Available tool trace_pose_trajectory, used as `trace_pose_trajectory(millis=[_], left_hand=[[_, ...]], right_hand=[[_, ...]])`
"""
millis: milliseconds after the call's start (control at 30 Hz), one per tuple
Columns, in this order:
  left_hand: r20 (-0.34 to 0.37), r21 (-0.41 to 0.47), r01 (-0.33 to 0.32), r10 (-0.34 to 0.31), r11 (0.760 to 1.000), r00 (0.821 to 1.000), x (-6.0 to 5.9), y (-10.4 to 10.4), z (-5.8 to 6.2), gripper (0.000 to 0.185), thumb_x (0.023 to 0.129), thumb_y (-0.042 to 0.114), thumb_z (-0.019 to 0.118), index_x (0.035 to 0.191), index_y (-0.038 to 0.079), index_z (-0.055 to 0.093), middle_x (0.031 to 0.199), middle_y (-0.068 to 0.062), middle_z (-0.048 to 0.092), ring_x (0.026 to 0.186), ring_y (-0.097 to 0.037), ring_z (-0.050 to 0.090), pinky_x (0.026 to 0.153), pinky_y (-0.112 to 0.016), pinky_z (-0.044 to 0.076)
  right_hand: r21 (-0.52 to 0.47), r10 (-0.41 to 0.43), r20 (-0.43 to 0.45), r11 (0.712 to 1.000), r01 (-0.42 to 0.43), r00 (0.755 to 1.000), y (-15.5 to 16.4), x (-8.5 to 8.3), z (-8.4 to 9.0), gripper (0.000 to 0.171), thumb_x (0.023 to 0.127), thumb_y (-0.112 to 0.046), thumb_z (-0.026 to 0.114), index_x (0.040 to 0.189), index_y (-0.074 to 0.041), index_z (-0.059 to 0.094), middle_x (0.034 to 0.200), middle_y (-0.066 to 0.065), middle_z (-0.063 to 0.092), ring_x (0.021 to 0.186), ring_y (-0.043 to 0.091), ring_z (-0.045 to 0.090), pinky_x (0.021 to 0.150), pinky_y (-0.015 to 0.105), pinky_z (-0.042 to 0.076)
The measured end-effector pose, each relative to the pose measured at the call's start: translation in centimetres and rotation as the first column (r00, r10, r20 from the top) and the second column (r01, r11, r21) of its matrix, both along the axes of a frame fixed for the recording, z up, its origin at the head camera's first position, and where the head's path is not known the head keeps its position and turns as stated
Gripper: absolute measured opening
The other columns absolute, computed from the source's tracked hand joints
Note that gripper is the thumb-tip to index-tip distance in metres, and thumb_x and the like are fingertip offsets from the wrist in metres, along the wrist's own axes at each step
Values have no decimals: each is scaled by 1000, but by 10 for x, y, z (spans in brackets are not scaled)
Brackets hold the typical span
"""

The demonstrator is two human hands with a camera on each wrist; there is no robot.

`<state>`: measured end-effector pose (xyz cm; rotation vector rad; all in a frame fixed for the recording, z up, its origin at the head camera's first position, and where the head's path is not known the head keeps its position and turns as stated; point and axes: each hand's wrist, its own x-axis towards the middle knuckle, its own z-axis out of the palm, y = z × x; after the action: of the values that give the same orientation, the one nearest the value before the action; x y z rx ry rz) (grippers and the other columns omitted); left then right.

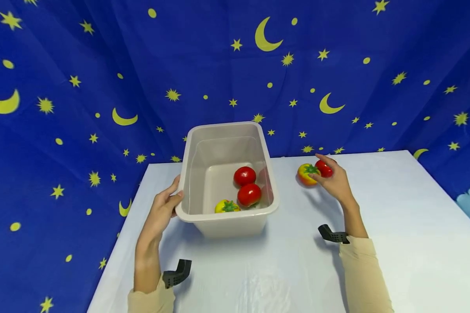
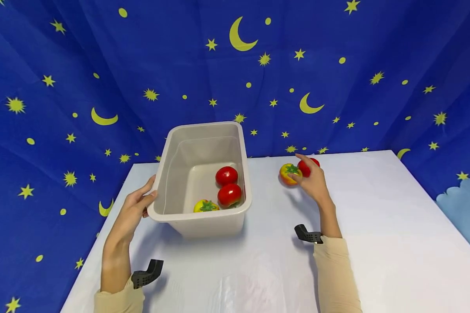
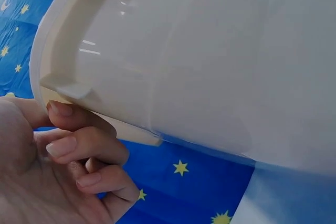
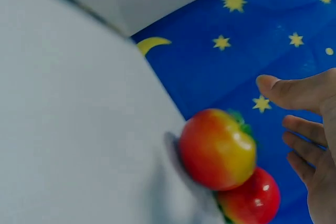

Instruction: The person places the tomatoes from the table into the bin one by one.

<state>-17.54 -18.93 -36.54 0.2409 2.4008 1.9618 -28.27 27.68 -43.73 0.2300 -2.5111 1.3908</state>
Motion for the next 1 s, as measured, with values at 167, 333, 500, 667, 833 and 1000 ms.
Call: trace_pose_trajectory(millis=[167,333,500,667,833,1000], left_hand=[[26,24,0,0,1000,1000,2,1,-3,53,105,19,43,153,4,26,116,-22,67,83,-8,66,68,-22,53],[41,21,21,-22,1000,999,1,2,-5,52,105,16,42,153,3,25,129,-11,62,86,-5,65,69,-22,53],[14,19,57,-57,998,998,-2,0,-3,53,106,19,41,154,3,23,162,-7,17,95,-1,62,71,-20,53],[21,28,53,-54,998,998,-3,-1,-1,54,106,18,41,154,3,22,145,-16,48,92,-2,64,72,-21,54],[47,26,21,-23,999,999,-2,-3,2,54,106,18,42,154,6,22,84,3,71,79,-6,65,70,-22,53],[39,35,19,-20,999,999,-4,-3,2,53,106,16,41,154,7,23,86,5,70,79,-6,64,70,-22,53]], right_hand=[[111,24,1,994,-24,1000,-1,-6,-18,72,80,-1,76,144,-3,45,143,28,46,131,47,41,109,64,27],[231,51,31,971,-57,998,0,-8,-35,67,81,-4,78,140,2,47,141,29,47,129,48,43,109,62,30],[282,62,14,957,-63,998,2,-9,-41,63,82,-2,76,138,4,48,142,30,44,131,49,40,109,62,28],[261,56,-4,964,-53,998,1,-9,-41,62,81,-1,77,137,4,49,141,30,46,129,48,43,107,62,31],[220,50,-2,974,-49,999,-6,-12,-40,61,82,-3,77,137,3,50,138,27,50,123,45,48,102,60,40],[171,35,5,985,-35,999,-10,-14,-32,61,82,-4,76,138,1,50,135,27,52,120,45,50,100,59,42]])
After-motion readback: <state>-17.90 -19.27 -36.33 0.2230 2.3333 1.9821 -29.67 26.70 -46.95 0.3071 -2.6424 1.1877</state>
